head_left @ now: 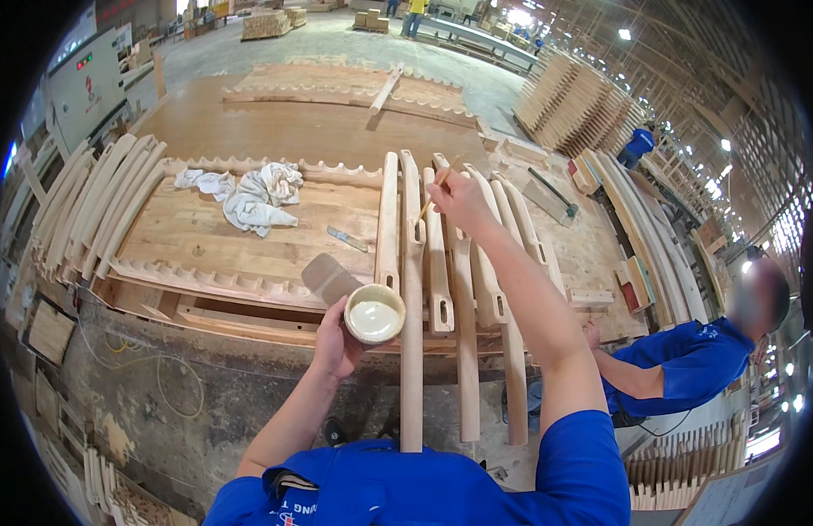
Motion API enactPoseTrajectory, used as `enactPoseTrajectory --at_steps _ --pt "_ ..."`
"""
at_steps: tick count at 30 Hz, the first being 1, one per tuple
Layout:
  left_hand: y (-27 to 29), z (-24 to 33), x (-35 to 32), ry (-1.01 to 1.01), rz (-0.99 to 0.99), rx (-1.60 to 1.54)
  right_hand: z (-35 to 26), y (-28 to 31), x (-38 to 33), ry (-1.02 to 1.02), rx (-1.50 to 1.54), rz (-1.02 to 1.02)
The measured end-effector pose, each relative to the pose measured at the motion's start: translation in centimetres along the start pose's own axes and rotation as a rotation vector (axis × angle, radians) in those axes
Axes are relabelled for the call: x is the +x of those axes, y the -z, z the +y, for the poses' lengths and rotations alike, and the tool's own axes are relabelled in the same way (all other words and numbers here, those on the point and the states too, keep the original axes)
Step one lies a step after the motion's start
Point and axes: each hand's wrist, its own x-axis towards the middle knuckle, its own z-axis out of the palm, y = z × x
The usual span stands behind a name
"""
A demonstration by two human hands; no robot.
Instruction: The person applies glue to the ends of wooden chair legs using a brush and a small container, then places the glued pieces on a workbench. The person repeats this process for multiple legs in a factory setting.
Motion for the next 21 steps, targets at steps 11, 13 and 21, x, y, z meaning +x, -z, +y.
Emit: enactPoseTrajectory --at_steps 11,13,21 --pt "0.6 1.7 -1.1 -0.162 0.033 -0.068 -2.1 2.2 -1.4 0.273 -0.474 -0.212" --pt "0.8 2.2 -1.0 -0.213 0.073 -0.072 -3.0 2.1 -2.7 0.371 -0.342 -0.158" --pt "1.0 2.7 -0.3 -0.369 0.110 -0.116 -7.6 -0.7 -9.6 0.086 0.530 0.002"
